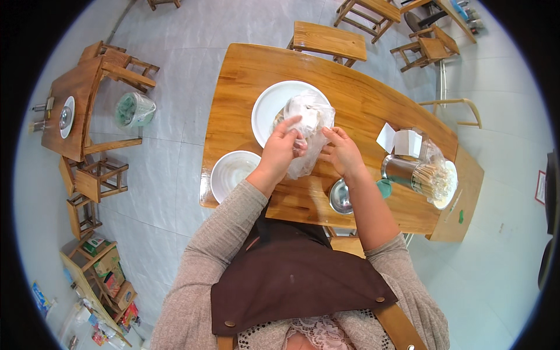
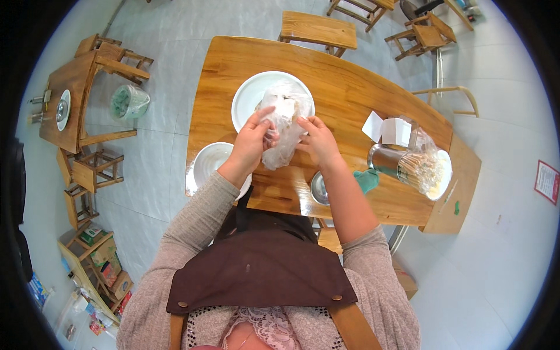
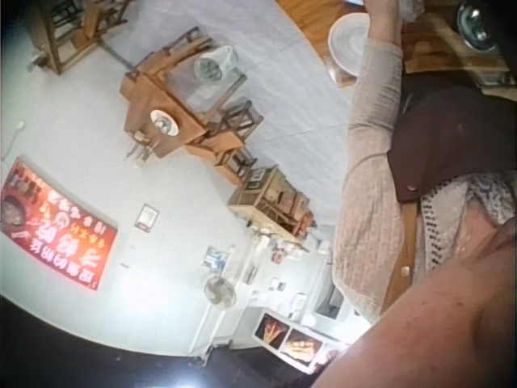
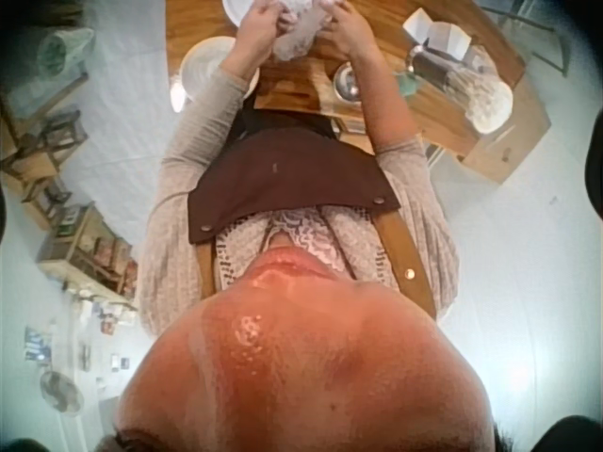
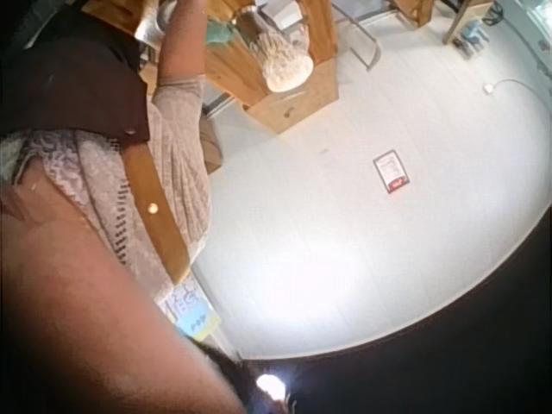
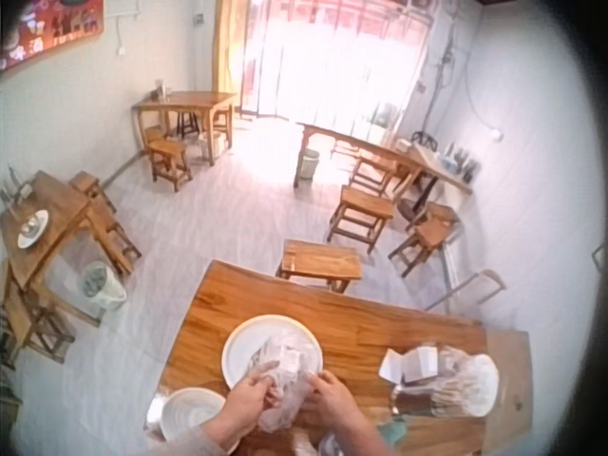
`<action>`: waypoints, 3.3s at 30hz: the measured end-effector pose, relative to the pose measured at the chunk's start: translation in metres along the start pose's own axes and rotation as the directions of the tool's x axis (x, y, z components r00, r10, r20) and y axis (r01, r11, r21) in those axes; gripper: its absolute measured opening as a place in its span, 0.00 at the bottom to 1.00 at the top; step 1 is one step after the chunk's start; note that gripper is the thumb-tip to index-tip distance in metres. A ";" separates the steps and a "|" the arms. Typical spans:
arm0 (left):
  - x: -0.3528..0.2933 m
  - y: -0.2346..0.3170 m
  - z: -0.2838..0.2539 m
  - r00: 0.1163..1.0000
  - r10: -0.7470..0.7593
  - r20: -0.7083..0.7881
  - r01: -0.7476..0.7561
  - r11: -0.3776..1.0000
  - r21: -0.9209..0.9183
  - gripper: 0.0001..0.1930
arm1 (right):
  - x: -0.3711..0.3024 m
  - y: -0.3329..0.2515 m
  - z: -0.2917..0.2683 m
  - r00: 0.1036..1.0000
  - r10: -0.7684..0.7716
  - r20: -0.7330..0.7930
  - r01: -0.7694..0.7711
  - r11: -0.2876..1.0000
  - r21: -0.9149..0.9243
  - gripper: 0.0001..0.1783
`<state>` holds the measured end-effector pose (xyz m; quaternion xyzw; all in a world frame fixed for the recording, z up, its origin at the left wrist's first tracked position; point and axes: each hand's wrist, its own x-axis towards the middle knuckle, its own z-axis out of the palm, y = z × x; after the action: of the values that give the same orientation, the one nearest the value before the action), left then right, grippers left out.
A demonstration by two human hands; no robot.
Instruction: The person wipes a white plate with a green cloth, then moves to a wooden table to clear leftover food, chopsticks, and bowls. They wipe the table surface with the cloth, stack the cleared dishes, and carry the stack away.
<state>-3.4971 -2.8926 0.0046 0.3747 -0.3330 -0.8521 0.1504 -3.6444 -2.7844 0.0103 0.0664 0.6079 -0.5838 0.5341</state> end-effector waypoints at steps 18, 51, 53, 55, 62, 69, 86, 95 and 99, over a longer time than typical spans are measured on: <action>-0.147 0.086 -0.188 0.665 0.734 -0.139 -0.458 0.547 0.701 0.12 | -0.016 -0.070 0.200 0.946 -0.213 0.242 0.287 0.901 -0.327 0.15; -0.084 -0.034 -0.242 0.995 0.019 -0.099 0.066 0.616 0.785 0.22 | -0.077 0.044 -0.035 0.784 -0.597 -0.171 0.117 0.413 -0.903 0.15; -0.084 -0.038 -0.242 0.990 0.019 -0.139 0.097 0.629 0.771 0.20 | -0.124 0.106 -0.095 0.737 -0.555 -0.386 -0.110 0.465 -0.879 0.18; -0.084 -0.042 -0.237 0.989 0.004 -0.147 0.114 0.613 0.782 0.19 | -0.140 0.154 -0.132 0.648 -0.422 -0.634 -0.236 0.681 -0.693 0.18; -0.098 -0.044 -0.203 0.988 0.009 -0.155 0.117 0.613 0.781 0.18 | -0.097 0.185 -0.138 0.803 -0.241 -0.545 0.033 0.931 -0.364 0.15; -0.093 -0.029 -0.150 0.982 0.167 -0.088 -0.043 0.651 0.758 0.21 | -0.123 0.106 -0.004 0.811 -0.585 -0.032 0.434 0.636 -0.638 0.09; 0.078 0.009 -0.141 0.976 0.190 -0.109 -0.094 0.810 0.578 0.19 | -0.002 0.089 -0.074 0.736 -0.646 -0.204 0.076 0.377 -0.923 0.17; 0.044 0.023 -0.138 0.903 0.326 -0.279 -0.075 0.761 0.644 0.22 | 0.055 0.124 -0.104 0.702 -0.712 0.030 0.214 0.171 -0.962 0.03; 0.000 0.019 -0.127 0.840 0.489 -0.236 -0.234 0.718 0.656 0.19 | 0.039 0.107 -0.139 0.658 -0.746 -0.103 0.197 0.303 -0.932 0.04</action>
<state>-3.4034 -2.9648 -0.0455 0.4913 -0.6172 -0.5596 0.2539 -3.6646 -2.6637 -0.1216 -0.2472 0.9213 -0.2858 0.0918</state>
